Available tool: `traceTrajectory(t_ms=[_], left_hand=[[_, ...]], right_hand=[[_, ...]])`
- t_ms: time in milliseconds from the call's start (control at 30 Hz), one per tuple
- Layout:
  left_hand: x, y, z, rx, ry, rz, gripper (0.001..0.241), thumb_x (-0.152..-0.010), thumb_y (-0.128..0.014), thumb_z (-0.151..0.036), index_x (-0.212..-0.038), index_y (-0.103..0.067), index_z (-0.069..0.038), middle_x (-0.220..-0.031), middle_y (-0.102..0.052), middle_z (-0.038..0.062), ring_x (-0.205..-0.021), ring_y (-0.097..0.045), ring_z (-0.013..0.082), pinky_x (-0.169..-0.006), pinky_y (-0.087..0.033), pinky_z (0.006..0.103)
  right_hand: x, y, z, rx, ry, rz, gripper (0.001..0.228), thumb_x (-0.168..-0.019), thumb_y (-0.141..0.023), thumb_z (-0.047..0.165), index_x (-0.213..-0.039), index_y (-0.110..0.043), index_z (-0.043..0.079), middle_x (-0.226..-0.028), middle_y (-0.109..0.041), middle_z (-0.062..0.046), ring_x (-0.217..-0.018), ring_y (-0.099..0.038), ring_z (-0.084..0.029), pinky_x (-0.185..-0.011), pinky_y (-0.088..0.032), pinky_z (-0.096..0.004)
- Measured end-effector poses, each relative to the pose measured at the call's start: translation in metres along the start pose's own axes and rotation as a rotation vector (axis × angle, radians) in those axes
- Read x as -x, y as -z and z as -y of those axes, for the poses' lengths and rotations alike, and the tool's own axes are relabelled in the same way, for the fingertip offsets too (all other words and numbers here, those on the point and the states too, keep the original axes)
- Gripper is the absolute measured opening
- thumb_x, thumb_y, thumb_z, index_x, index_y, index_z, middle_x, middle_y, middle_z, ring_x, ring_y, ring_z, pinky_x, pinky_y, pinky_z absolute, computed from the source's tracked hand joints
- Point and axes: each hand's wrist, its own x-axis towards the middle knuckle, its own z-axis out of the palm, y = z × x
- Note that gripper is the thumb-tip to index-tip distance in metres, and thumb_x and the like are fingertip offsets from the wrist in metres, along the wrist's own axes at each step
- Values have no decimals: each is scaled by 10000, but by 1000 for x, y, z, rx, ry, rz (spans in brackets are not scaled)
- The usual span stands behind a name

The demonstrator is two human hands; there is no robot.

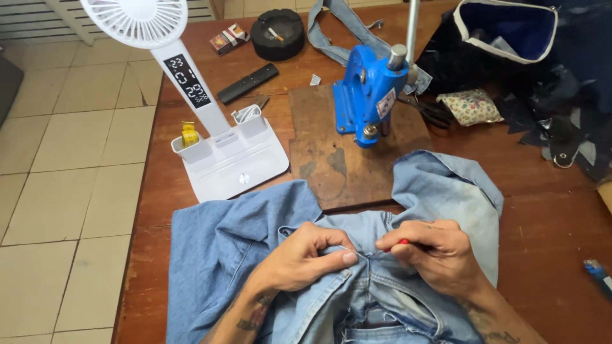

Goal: Using a small tool to pick at the seams of denim jeans on a workbench

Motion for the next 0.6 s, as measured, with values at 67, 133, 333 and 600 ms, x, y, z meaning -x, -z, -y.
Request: traceTrajectory(t_ms=[67,133,333,600], left_hand=[[1,-1,-1,11,29,-1,256,-1232,-766,-339,-1113,-852,-130,-842,-665,-120,-757,-486,11,-663,-378,263],[2,-2,1,20,32,-2,255,-1234,-763,-342,-1111,-849,-135,-836,-647,-125,-747,-465,11,-653,-360,267],[0,0,1,18,29,3,271,-1246,-745,-354,-1093,-833,-148,-827,-601,-137,-740,-430,12,-641,-332,276],[1,-1,-1,69,46,-11,299,-1250,-742,-363,-1041,-794,-155,-839,-586,-143,-766,-435,7,-665,-334,266]], right_hand=[[2,0,-3,50,34,23,331,-1137,-768,358,-1091,-940,79,-978,-978,-38,-812,-920,-143,-719,-692,-244],[3,0,-3,48,46,33,309,-1137,-771,337,-1100,-937,79,-969,-966,-25,-756,-850,-134,-675,-637,-253],[1,1,0,92,104,60,262,-1151,-754,289,-1125,-925,92,-1001,-968,6,-735,-846,-132,-686,-646,-268],[-1,-2,-1,336,232,102,194,-1136,-794,297,-1255,-911,200,-937,-898,57,-622,-738,-149,-624,-524,-317]])
